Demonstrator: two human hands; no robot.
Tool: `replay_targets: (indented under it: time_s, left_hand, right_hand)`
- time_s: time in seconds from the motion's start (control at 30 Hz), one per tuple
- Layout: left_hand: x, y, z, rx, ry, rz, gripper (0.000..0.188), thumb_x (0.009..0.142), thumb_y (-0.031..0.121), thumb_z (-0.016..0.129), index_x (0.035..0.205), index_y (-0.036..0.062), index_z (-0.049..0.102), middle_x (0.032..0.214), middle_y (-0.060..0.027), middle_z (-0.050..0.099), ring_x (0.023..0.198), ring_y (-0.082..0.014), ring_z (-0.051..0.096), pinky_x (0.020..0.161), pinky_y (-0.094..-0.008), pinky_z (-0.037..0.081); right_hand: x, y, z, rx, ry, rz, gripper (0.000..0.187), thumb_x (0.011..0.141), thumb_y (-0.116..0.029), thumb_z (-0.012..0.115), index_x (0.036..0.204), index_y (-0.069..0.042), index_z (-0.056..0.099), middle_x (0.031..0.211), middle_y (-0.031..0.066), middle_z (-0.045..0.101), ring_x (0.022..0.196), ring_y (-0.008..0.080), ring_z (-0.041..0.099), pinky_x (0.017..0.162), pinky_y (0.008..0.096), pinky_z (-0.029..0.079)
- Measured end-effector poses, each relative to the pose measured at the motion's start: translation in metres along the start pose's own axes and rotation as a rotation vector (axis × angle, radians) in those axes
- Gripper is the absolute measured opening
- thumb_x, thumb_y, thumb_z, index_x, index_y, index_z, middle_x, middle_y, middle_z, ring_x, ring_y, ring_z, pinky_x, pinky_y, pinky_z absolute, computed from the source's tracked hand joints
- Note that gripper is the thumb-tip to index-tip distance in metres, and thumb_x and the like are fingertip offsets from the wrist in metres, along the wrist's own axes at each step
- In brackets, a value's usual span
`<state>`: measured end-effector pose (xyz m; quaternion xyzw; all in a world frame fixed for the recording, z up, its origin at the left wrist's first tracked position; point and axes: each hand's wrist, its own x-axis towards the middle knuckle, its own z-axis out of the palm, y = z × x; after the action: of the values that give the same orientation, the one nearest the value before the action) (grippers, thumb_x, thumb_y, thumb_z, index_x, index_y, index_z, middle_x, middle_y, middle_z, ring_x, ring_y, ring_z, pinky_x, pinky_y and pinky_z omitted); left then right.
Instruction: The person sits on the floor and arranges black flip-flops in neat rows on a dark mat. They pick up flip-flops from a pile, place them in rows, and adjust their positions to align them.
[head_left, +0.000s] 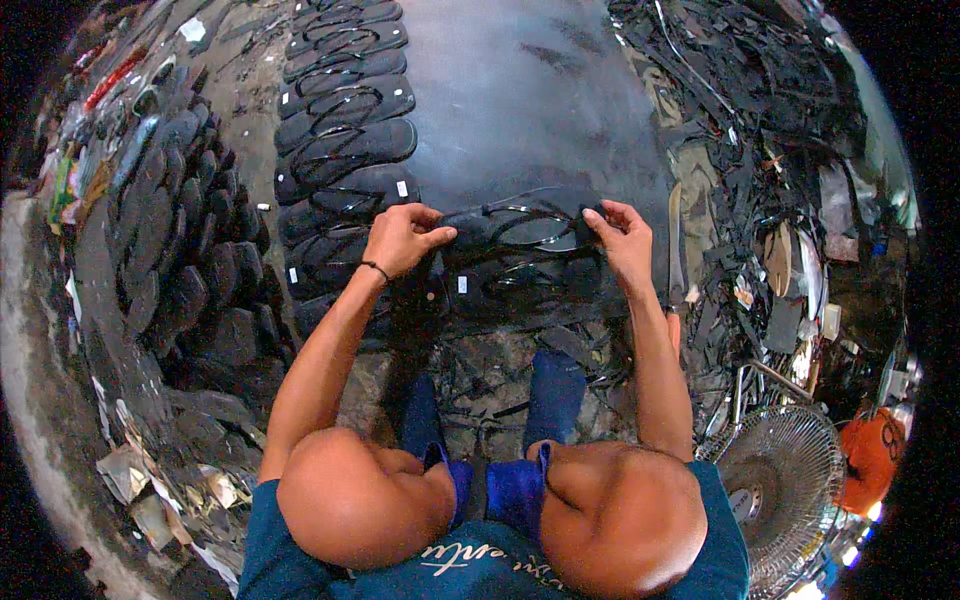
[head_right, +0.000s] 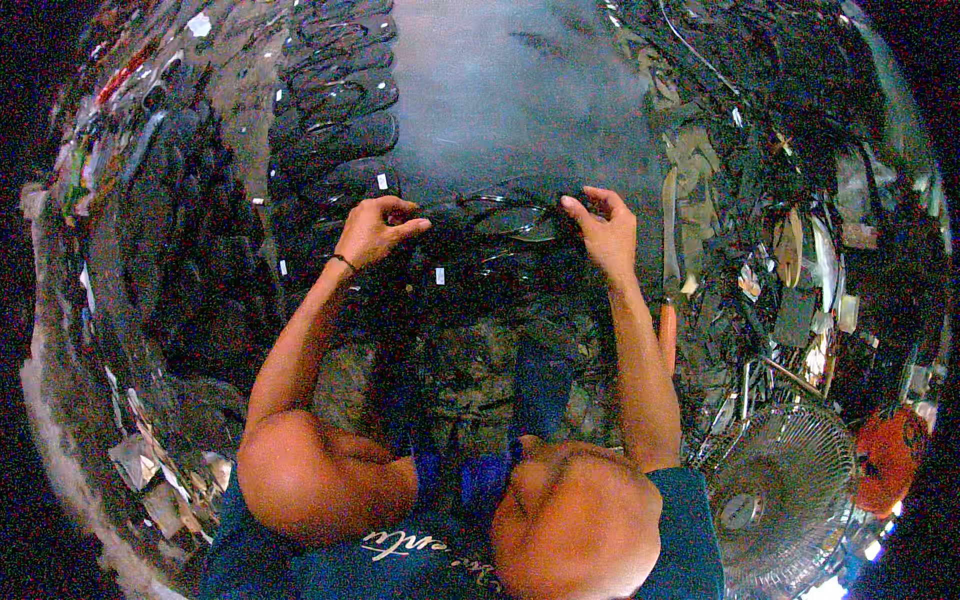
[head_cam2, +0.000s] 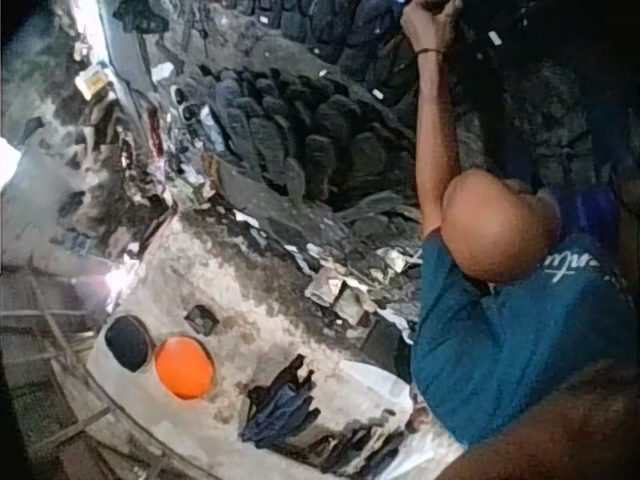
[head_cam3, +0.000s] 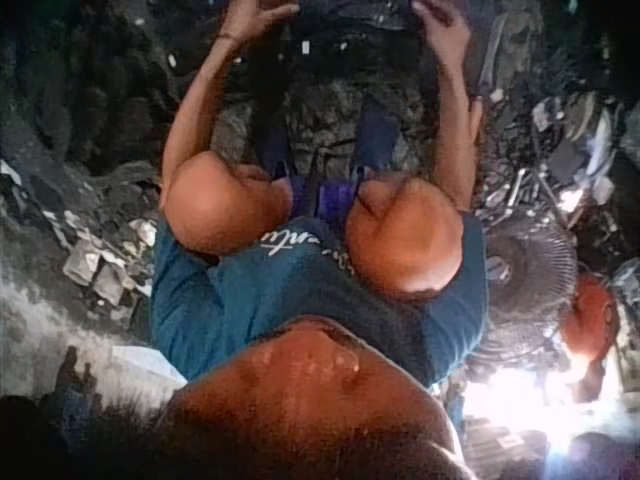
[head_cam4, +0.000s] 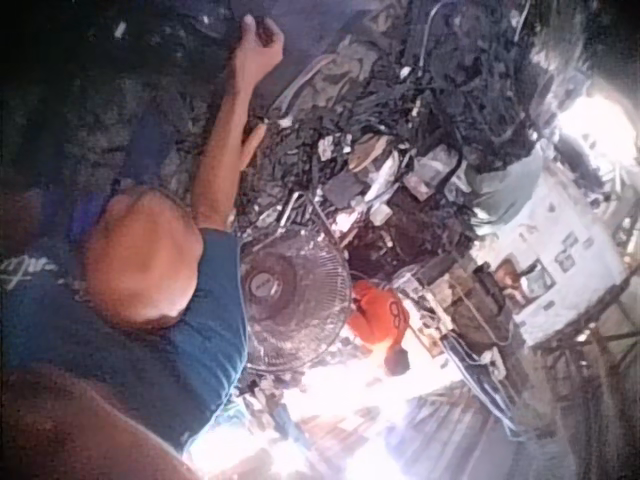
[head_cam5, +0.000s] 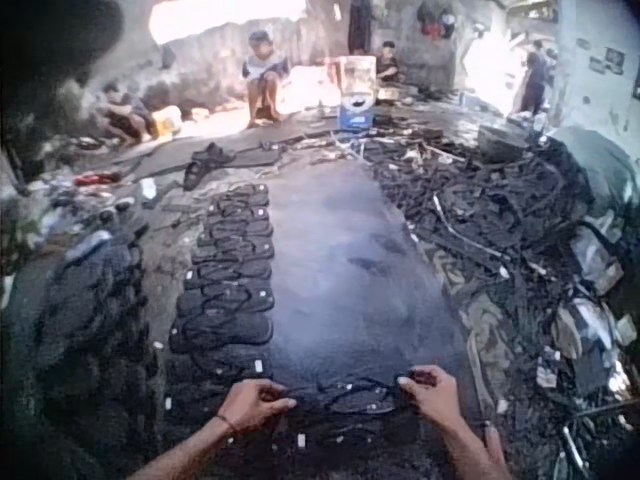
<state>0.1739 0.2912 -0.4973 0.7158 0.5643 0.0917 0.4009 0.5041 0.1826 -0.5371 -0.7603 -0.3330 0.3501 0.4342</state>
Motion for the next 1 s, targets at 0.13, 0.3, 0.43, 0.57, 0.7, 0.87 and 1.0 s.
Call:
replay_targets:
  time_s: [0.13, 0.3, 0.43, 0.57, 0.7, 0.87, 1.0]
  left_hand:
    - [0.005, 0.01, 0.006, 0.142, 0.043, 0.003, 0.05, 0.075, 0.032, 0.087, 0.114, 0.0038, 0.072, 0.096, -0.0163, 0.075, 0.091, -0.0288, 0.073, 0.083, -0.0391, 0.057]
    - [0.009, 0.01, 0.013, 0.222, 0.062, 0.055, 0.047, 0.075, 0.03, 0.086, 0.11, 0.0033, 0.069, 0.095, -0.0181, 0.074, 0.09, -0.0351, 0.072, 0.082, -0.0443, 0.057]
    - [0.004, 0.005, 0.018, 0.356, 0.091, 0.021, 0.039, 0.077, 0.026, 0.084, 0.099, 0.0031, 0.062, 0.089, -0.0238, 0.07, 0.09, -0.0426, 0.069, 0.075, -0.0508, 0.057]
    - [0.011, 0.01, 0.032, 0.56, 0.289, 0.386, 0.014, 0.087, 0.008, 0.057, 0.1, 0.0032, 0.06, 0.106, -0.0222, 0.061, 0.098, -0.0415, 0.062, 0.084, -0.0477, 0.055]
    - [-0.027, 0.004, -0.003, 0.491, 0.406, 0.424, 0.041, 0.079, 0.024, 0.074, 0.114, 0.0057, 0.064, 0.114, -0.0178, 0.062, 0.109, -0.037, 0.059, 0.096, -0.0446, 0.05]
    - [-0.09, -0.074, -0.181, 0.664, 0.928, 0.233, 0.038, 0.076, 0.011, 0.062, 0.113, 0.0053, 0.065, 0.113, -0.0165, 0.065, 0.111, -0.0359, 0.058, 0.101, -0.0451, 0.046]
    - [-0.182, -0.174, -0.27, 1.088, 0.755, -0.422, 0.07, 0.077, 0.011, 0.071, 0.143, 0.0117, 0.046, 0.145, -0.0122, 0.048, 0.137, -0.0349, 0.042, 0.11, -0.0481, 0.04]
  right_hand:
    - [-0.001, 0.018, 0.001, 0.009, 0.029, -0.036, 0.042, 0.083, -0.024, 0.085, 0.114, 0.0, 0.07, 0.094, 0.0043, 0.07, 0.084, 0.01, 0.064, 0.069, 0.0249, 0.053]
    - [-0.002, 0.012, 0.005, -0.062, 0.051, -0.094, 0.043, 0.082, -0.026, 0.085, 0.112, 0.001, 0.071, 0.091, 0.0039, 0.07, 0.082, 0.0105, 0.063, 0.073, 0.0253, 0.051]
    - [-0.005, -0.01, 0.017, -0.296, 0.027, -0.109, 0.051, 0.079, -0.04, 0.085, 0.111, -0.002, 0.073, 0.102, 0.0115, 0.074, 0.089, 0.0183, 0.069, 0.085, 0.0319, 0.053]
    - [0.0, -0.003, 0.014, -0.574, 0.108, -0.342, 0.048, 0.084, -0.044, 0.078, 0.108, -0.002, 0.072, 0.107, 0.0174, 0.069, 0.099, 0.0339, 0.066, 0.089, 0.0408, 0.052]
    - [-0.011, -0.009, 0.013, -0.995, 0.259, -0.532, 0.055, 0.082, -0.051, 0.077, 0.112, -0.006, 0.069, 0.112, 0.0198, 0.063, 0.108, 0.0379, 0.059, 0.095, 0.0467, 0.048]
    - [0.008, 0.035, -0.041, -0.84, 0.395, -0.564, 0.061, 0.087, -0.051, 0.073, 0.118, 0.0, 0.063, 0.116, 0.0214, 0.062, 0.113, 0.0403, 0.055, 0.1, 0.0474, 0.043]
    - [0.004, 0.026, -0.013, -0.674, 0.3, -0.571, 0.053, 0.092, -0.042, 0.07, 0.122, 0.0, 0.061, 0.119, 0.0221, 0.059, 0.114, 0.0396, 0.053, 0.102, 0.0473, 0.042]
